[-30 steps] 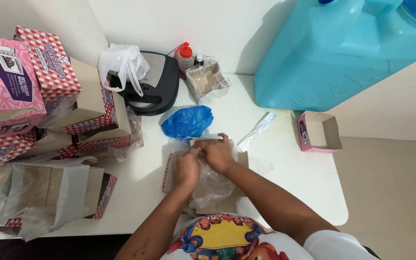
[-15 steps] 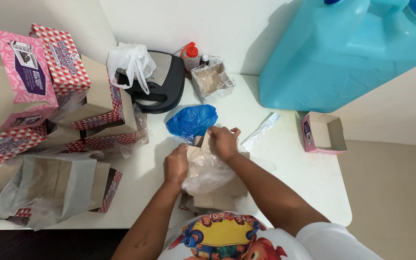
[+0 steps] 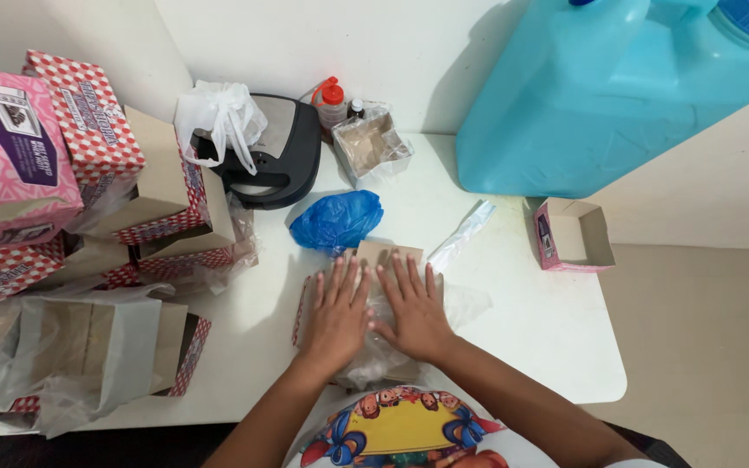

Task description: The person assembles cardboard food boxes by hand at a table, including folding the sides, inserting plastic liners, and stacking the completed boxes.

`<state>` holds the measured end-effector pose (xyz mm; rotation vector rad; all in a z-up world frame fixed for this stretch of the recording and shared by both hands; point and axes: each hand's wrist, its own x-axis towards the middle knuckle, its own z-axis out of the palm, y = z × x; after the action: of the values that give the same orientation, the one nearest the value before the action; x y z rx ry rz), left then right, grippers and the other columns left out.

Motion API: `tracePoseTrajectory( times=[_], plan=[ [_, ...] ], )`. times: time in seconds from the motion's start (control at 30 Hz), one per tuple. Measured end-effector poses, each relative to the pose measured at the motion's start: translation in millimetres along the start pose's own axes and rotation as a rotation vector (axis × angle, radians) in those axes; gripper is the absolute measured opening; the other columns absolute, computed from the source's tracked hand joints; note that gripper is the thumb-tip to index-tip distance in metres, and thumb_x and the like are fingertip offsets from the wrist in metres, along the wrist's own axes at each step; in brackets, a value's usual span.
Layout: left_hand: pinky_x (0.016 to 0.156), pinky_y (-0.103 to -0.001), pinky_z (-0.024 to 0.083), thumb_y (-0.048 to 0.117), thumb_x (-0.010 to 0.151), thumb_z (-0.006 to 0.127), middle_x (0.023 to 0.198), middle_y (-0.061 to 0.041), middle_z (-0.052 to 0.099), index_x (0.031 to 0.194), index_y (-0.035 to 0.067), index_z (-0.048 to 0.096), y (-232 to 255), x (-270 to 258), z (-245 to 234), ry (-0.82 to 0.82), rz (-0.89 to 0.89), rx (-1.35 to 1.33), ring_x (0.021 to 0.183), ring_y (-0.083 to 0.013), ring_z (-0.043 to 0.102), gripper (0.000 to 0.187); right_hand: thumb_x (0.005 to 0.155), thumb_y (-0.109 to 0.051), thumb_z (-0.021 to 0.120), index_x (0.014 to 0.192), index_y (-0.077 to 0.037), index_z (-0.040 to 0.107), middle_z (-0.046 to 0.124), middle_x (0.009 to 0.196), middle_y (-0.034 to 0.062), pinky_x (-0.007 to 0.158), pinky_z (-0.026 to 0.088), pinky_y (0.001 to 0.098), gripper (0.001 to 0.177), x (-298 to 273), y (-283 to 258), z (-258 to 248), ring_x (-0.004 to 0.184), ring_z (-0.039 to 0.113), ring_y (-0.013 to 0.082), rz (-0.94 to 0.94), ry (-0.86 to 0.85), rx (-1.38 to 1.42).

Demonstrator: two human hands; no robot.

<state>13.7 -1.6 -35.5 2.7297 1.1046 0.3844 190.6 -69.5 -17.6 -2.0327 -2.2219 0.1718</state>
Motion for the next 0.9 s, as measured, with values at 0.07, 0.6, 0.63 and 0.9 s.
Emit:
tracePoseTrajectory(
  times=[0.07, 0.6, 0.63, 0.9],
  plan=[
    [0.121, -0.059, 0.006, 0.053, 0.097, 0.051, 0.168, -0.014, 0.011, 0.160, 0.013, 0.024, -1, 2, 0, -0.171, 0.053, 0.001, 0.155, -0.0374, 0.003, 0.080, 0.086, -0.077, 0.055, 0.160, -0.012, 0.018, 0.002, 0.166, 0.0281, 0.118, -0.002, 0.0635, 0.105, -5, 8, 2, 0.152, -0.004, 0.0481, 0.033, -0.150, -0.053],
    [0.114, -0.074, -0.001, 0.079, 0.073, 0.064, 0.170, -0.006, 0.013, 0.162, 0.023, 0.025, -19, 1, 28, -0.375, -0.105, -0.047, 0.153, -0.0378, 0.002, 0.112, 0.064, -0.084, 0.071, 0.162, -0.035, 0.025, -0.003, 0.170, 0.0233, 0.112, -0.005, 0.0778, 0.118, 11, 30, 43, 0.151, -0.010, 0.0582, 0.012, -0.425, 0.066],
    [0.115, -0.073, -0.001, 0.079, 0.074, 0.064, 0.169, -0.005, 0.012, 0.163, 0.023, 0.024, -18, 2, 29, -0.436, -0.129, -0.047, 0.154, -0.0370, 0.001, 0.113, 0.063, -0.084, 0.072, 0.162, -0.035, 0.026, -0.003, 0.170, 0.0223, 0.113, -0.005, 0.0775, 0.119, 12, 31, 45, 0.151, -0.010, 0.0575, 0.018, -0.430, 0.068],
    [0.115, -0.074, -0.003, 0.080, 0.073, 0.063, 0.169, -0.004, 0.010, 0.162, 0.022, 0.023, -17, 9, 29, -0.504, -0.171, -0.011, 0.155, -0.0350, -0.001, 0.113, 0.060, -0.084, 0.074, 0.162, -0.034, 0.027, -0.001, 0.170, 0.0203, 0.112, -0.005, 0.0767, 0.123, 16, 32, 44, 0.152, -0.008, 0.0560, 0.012, -0.404, 0.090]
  ],
)
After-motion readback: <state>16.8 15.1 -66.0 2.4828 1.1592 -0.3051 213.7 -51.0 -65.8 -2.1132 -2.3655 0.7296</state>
